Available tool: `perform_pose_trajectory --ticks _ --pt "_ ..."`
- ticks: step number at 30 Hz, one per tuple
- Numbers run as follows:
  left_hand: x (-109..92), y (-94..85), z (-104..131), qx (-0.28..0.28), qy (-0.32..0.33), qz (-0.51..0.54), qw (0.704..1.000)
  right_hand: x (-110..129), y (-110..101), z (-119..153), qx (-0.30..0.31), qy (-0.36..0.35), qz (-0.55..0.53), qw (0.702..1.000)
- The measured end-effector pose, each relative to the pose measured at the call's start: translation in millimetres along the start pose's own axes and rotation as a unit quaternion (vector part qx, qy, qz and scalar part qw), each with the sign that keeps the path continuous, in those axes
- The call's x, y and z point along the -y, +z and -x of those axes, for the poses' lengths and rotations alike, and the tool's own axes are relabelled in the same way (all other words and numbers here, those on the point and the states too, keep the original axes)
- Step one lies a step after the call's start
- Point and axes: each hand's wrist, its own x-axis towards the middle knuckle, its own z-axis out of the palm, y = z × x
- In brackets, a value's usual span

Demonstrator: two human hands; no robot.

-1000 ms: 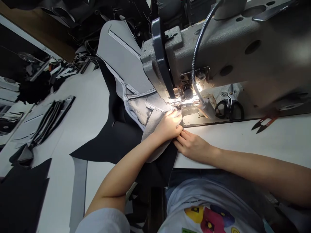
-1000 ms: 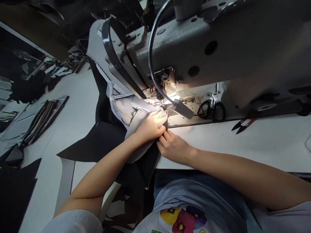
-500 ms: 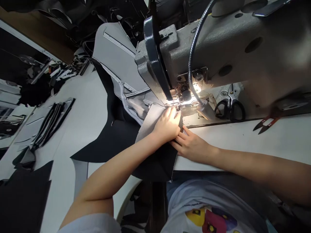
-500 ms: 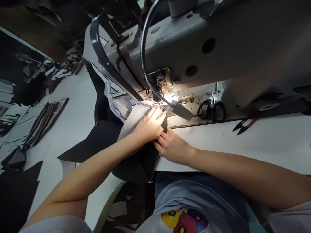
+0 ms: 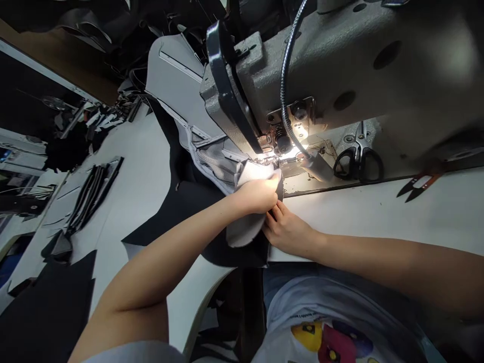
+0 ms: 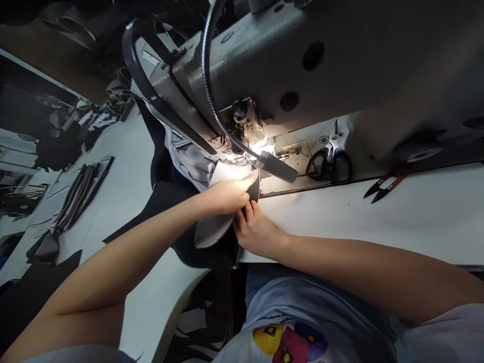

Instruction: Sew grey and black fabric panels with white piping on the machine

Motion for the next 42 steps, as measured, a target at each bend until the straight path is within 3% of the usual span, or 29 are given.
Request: perform_pose_trajectory --ticks 3,7,9,12,19,23,28,35,42 --pt "0 6.7 -9 0.04 0.051 -0.028 0.998 3 -3 -2 0.02 -0.014 -0.018 1.0" --pt "-4 19.8 -7 -0.04 -0.034 0.096 0.994 8 -5 -2 0.027 -0.044 -0.041 0.998" --pt "-7 22.1 -2 -0.007 -0.075 0.122 0.99 9 -5 -1 0.03 -0.045 -0.058 0.997" --pt "-11 18.8 4 0.048 -0.086 0.117 0.988 12 -3 2 0.015 -0.037 -0.053 0.998" --pt "-9 20.8 23 0.059 -0.067 0.089 0.992 29 -1 6 -0.024 -0.024 0.019 0.999" --pt "-11 24.1 28 0.052 -0.078 0.092 0.991 23 -4 8 -0.018 -0.016 0.048 0.999" --pt "-15 21.6 11 0.0 -0.104 0.093 0.99 0 -9 9 -0.023 -0.025 0.086 0.996" --pt "-12 29.4 -6 -0.089 -0.118 0.036 0.988 -28 -13 4 0.037 -0.027 0.124 0.991" --pt "0 46.9 -28 -0.171 -0.04 0.068 0.982 -42 -3 2 0.02 0.022 0.133 0.991"
